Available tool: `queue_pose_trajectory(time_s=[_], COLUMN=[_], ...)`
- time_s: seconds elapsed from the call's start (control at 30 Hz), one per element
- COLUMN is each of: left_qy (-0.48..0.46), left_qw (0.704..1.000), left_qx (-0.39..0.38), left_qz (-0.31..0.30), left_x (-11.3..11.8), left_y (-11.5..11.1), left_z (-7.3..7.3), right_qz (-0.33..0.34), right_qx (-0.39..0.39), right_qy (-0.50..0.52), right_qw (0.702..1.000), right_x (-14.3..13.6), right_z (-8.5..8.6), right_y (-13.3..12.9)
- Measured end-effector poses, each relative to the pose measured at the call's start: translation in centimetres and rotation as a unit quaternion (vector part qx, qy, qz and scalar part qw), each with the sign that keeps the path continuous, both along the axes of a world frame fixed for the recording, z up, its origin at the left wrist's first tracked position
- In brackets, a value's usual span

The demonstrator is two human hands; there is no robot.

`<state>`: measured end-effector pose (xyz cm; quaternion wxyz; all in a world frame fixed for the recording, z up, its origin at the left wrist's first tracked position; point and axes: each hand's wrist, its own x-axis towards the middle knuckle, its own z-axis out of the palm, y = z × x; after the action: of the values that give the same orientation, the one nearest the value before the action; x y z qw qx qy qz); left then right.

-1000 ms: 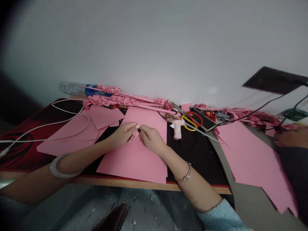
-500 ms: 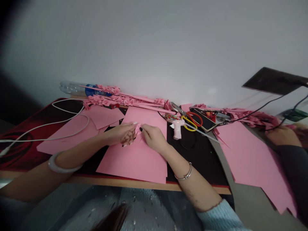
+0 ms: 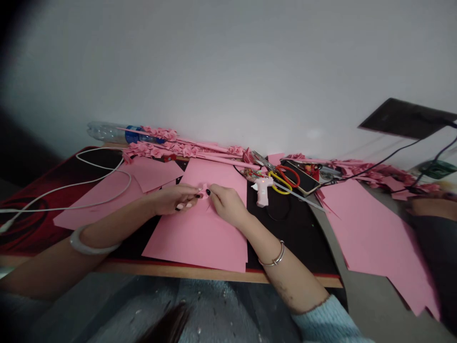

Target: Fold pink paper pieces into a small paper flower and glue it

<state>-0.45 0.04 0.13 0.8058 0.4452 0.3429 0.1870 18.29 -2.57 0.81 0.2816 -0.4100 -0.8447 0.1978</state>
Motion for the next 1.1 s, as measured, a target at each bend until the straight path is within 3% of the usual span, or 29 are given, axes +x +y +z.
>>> queue_pose_trajectory(time_s=[0.17, 0.4, 0.6, 0.73, 1.1], left_qy=[-0.006, 0.004, 0.026, 0.030, 0.018], left_qw=[0.999, 0.999, 0.990, 0.988, 0.983], left_qx=[0.037, 0.032, 0.136, 0.149, 0.183], left_qz=[0.001, 0.013, 0.004, 0.007, -0.007], left_x=[-0.1, 0.4, 0.6, 0.7, 0.4], left_y=[0.1, -0.3, -0.6, -0.5, -0.6], left_z=[-0.5, 0.6, -0.1, -0.5, 0.0], right_qz=[0.013, 0.034, 0.045, 0.036, 0.025], right_qx=[-0.008, -0.022, -0.028, -0.041, -0.061], right_qy=[0.001, 0.003, 0.007, 0.015, 0.033], right_qw=[1.000, 0.999, 0.999, 0.998, 0.997], right_x=[0.0, 0.0, 0.0, 0.0, 0.3], right_z=[-0.1, 0.1, 0.0, 0.0, -0.2], right_y=[0.1, 0.1, 0.1, 0.1, 0.4])
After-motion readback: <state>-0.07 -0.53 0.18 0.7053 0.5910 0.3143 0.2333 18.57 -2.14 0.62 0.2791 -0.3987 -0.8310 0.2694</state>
